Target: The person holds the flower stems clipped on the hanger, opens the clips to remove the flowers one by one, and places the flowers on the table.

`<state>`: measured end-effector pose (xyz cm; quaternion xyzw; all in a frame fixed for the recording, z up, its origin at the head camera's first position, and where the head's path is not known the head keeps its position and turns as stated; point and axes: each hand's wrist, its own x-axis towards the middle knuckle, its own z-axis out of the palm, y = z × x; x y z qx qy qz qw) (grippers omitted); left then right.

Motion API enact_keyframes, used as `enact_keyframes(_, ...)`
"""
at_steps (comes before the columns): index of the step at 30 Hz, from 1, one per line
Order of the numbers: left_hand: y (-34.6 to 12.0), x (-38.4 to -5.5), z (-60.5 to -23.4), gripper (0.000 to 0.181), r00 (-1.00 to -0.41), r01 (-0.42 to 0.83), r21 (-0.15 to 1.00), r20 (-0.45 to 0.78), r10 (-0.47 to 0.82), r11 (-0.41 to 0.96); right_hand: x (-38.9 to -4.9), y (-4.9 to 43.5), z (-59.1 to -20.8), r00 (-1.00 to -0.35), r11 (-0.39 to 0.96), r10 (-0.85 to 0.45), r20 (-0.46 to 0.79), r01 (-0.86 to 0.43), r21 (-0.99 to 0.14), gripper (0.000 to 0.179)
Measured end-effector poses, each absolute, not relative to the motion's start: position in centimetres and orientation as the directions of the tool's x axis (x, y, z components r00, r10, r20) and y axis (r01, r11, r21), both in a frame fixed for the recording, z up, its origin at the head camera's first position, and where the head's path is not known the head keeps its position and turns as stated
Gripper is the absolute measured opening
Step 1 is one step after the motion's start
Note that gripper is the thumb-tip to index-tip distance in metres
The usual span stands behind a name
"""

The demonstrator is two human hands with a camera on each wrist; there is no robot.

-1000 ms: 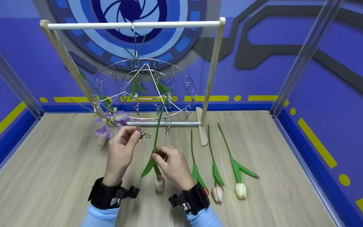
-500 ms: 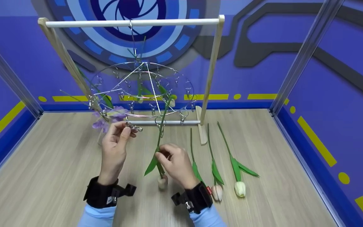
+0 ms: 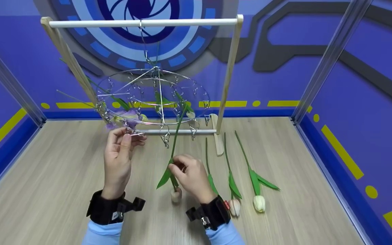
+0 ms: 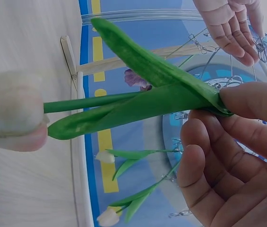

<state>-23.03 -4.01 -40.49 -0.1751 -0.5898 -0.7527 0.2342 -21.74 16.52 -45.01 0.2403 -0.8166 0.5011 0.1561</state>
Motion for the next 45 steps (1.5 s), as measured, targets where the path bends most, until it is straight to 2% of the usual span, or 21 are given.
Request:
enact_keyframes(12, -4.5, -22.6, -40.0, 0.018, -0.827, 0.561, 0.801, 0.535, -0.172, -0.206, -21.6, 16.7, -45.1, -0.825, 0.376, -0.242, 0.51, -0.565, -0.735, 0.005)
enact_keyframes(23, -4.9, -22.4, -40.0, 0.023, -0.834, 0.551, 0.82, 0.533, -0.145, -0.153, -21.5, 17.2, -45.1, -0.827, 0.381, -0.234, 0.511, -0.562, -0.735, 0.006)
enact_keyframes(35, -4.9, -21.7, -40.5, 0.023, -0.846, 0.531, 0.846, 0.532, -0.035, 0.044, -21.5, 18.2, -44.8, -0.793, 0.382, -0.207, 0.573, -0.605, -0.699, 0.003)
enact_keyframes(39, -5.0, -21.5, -40.9, 0.023, -0.841, 0.536, 0.838, 0.541, -0.029, 0.103, -21.7, 18.5, -44.7, -0.776, 0.369, -0.204, 0.597, -0.625, -0.688, 0.01)
enact_keyframes(45, -5.3, -21.3, -41.8, 0.023, -0.819, 0.555, 0.795, 0.573, -0.003, 0.244, -21.6, 19.0, -44.6, -0.796, 0.361, -0.19, 0.575, -0.601, -0.713, 0.013)
